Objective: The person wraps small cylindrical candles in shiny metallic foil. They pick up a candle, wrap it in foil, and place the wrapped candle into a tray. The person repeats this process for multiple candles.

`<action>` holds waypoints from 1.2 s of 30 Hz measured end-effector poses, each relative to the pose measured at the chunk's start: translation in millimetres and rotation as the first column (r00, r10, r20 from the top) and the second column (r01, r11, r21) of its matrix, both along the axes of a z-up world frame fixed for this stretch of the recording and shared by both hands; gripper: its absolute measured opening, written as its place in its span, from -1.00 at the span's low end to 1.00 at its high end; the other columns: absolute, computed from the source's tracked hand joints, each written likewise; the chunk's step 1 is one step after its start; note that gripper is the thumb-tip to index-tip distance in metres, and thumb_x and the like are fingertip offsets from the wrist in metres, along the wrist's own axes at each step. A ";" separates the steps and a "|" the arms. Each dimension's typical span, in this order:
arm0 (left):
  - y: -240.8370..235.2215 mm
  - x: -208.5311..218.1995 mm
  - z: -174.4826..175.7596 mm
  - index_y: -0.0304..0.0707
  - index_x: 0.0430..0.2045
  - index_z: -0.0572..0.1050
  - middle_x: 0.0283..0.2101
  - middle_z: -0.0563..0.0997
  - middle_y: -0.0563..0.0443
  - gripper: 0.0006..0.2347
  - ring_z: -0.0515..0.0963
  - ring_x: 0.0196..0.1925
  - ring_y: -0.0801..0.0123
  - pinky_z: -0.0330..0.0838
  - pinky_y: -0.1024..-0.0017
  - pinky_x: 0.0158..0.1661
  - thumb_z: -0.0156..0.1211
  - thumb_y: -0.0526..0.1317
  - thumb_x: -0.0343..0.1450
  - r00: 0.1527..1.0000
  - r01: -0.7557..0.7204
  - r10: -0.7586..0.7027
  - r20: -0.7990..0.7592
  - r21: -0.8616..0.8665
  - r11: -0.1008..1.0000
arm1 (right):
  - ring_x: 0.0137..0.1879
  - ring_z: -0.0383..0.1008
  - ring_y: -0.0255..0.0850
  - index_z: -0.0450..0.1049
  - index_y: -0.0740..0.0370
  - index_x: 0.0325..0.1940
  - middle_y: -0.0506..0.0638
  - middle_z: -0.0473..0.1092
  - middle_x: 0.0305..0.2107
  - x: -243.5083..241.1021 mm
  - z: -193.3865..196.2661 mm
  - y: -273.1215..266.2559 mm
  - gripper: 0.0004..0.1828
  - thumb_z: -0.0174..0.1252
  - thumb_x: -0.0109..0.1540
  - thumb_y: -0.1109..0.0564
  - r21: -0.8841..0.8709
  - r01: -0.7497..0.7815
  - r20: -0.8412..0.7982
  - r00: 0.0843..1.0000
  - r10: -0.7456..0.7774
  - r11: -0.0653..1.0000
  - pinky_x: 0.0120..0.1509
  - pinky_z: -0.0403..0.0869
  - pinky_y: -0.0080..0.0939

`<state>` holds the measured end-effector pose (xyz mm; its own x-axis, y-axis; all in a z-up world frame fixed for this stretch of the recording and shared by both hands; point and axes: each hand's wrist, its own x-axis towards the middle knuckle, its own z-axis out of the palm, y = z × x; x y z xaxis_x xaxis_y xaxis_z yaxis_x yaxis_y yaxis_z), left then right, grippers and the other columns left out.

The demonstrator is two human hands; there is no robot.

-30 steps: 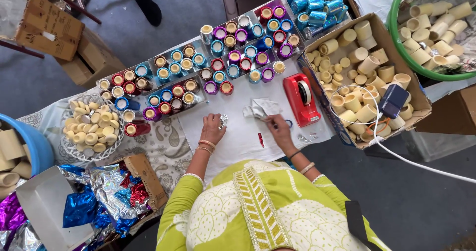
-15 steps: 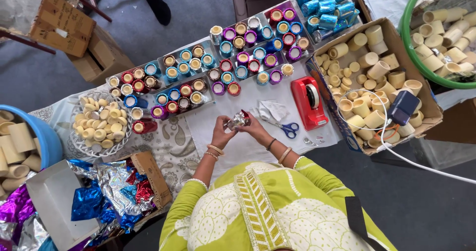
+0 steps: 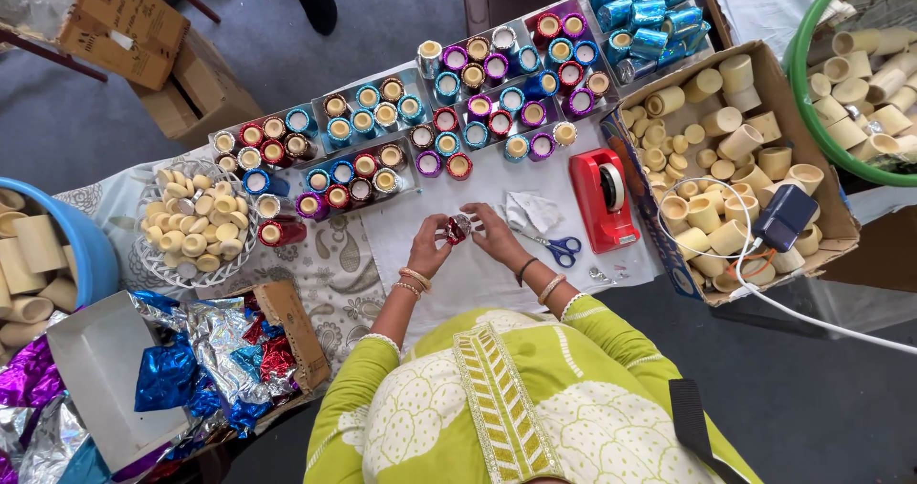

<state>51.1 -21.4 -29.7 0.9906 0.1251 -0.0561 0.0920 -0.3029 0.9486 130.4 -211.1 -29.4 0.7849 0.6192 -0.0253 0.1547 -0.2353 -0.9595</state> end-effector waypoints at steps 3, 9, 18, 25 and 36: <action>0.8 1.0 -0.5 -0.34 0.02 0.35 0.03 0.52 -0.14 -0.58 0.63 0.09 0.21 0.64 0.37 0.07 0.22 -0.51 0.27 1.000 0.003 -0.002 -0.017 0.016 1.000 | 0.11 0.54 -0.14 0.37 0.16 0.25 -0.01 0.42 0.11 1.7 -3.3 -0.8 -0.59 0.09 0.30 0.27 0.029 0.132 -0.130 0.983 -0.128 0.991 0.11 0.56 -0.18; -1.2 -2.4 -3.4 -0.33 0.03 0.27 0.03 0.53 -0.19 -0.53 0.60 0.14 0.16 0.62 0.32 0.05 0.19 -0.52 0.23 1.000 -0.019 0.019 0.011 -0.012 1.000 | 0.06 0.40 0.09 0.43 0.14 0.13 0.11 0.36 -0.07 10.6 101.0 22.6 -0.46 0.33 0.07 0.16 -0.252 0.048 0.292 0.956 0.029 0.966 0.05 0.48 0.05; 1.5 -5.1 -7.4 -0.32 0.06 0.27 0.03 0.54 -0.18 -0.52 0.62 0.11 0.17 0.62 0.33 0.07 0.01 -0.60 0.23 0.998 -0.037 0.034 -0.045 -0.072 0.997 | -0.06 0.48 0.03 0.47 0.10 -0.14 -0.01 0.40 -0.20 17.5 59.1 30.0 -0.86 0.19 0.22 0.23 -0.312 0.004 0.336 0.936 0.107 0.950 -0.06 0.52 0.01; 4.1 -3.1 -4.3 -0.34 -0.01 0.38 -0.02 0.56 -0.14 -0.62 0.65 0.06 0.24 0.64 0.38 0.01 0.03 -0.63 0.31 0.999 -0.041 0.041 0.010 -0.022 0.999 | -0.12 0.52 0.06 0.44 0.18 -0.03 0.05 0.41 -0.20 16.4 75.5 26.0 -0.83 0.13 0.29 0.23 -0.230 0.007 0.180 0.983 0.036 0.973 -0.08 0.50 0.01; 11.2 9.2 3.6 -0.32 -0.12 0.47 -0.08 0.55 -0.07 -0.69 0.68 -0.06 0.29 0.65 0.42 -0.05 0.19 -0.56 0.30 0.999 0.039 -0.039 0.012 0.026 0.999 | 0.02 0.37 -0.02 0.47 0.12 -0.01 0.05 0.33 -0.06 -10.2 89.5 -6.0 -0.54 0.45 0.07 0.03 -0.178 -0.001 0.472 0.877 0.086 0.984 0.04 0.46 -0.04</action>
<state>60.3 -10.1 -26.1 0.9953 0.0878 -0.0414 0.0682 -0.3302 0.9414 120.2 -217.1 60.1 0.7001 0.6730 0.2385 0.5962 -0.3672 -0.7139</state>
